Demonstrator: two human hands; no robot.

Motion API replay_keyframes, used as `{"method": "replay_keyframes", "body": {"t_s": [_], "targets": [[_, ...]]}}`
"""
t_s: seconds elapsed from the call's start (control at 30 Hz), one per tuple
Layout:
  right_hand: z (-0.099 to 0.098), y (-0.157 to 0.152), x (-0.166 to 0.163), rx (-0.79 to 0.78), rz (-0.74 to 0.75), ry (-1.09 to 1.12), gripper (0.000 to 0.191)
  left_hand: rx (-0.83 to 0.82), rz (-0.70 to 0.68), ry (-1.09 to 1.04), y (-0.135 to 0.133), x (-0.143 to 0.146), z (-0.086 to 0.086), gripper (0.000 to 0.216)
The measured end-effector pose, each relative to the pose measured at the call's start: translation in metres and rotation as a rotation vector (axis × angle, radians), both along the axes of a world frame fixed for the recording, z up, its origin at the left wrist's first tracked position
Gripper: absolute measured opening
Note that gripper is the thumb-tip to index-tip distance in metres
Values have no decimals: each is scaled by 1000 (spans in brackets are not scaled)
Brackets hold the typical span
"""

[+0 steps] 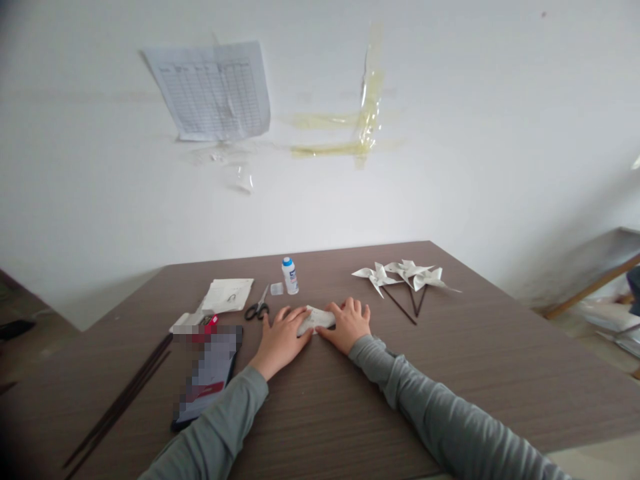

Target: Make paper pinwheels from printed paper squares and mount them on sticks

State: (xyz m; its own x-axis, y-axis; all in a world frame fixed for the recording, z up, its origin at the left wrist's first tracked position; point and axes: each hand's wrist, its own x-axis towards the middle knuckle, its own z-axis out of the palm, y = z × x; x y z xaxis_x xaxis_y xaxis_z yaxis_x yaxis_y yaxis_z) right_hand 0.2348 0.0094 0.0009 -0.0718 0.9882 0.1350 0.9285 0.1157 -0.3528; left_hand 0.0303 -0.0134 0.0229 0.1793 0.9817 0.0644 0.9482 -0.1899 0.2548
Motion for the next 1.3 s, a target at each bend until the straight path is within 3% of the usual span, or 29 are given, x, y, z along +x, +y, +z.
{"method": "replay_keyframes", "body": {"t_s": [0.63, 0.9, 1.3], "targets": [[-13, 25, 51, -145, -73, 17, 77, -17, -6, -33, 2, -6, -7, 60], [-17, 36, 76, -152, -76, 48, 73, -19, 11, -18, 0, -4, -4, 57], [-21, 47, 93, -126, 20, 75, 65, 18, -22, -55, 6, -10, -19, 58]]}}
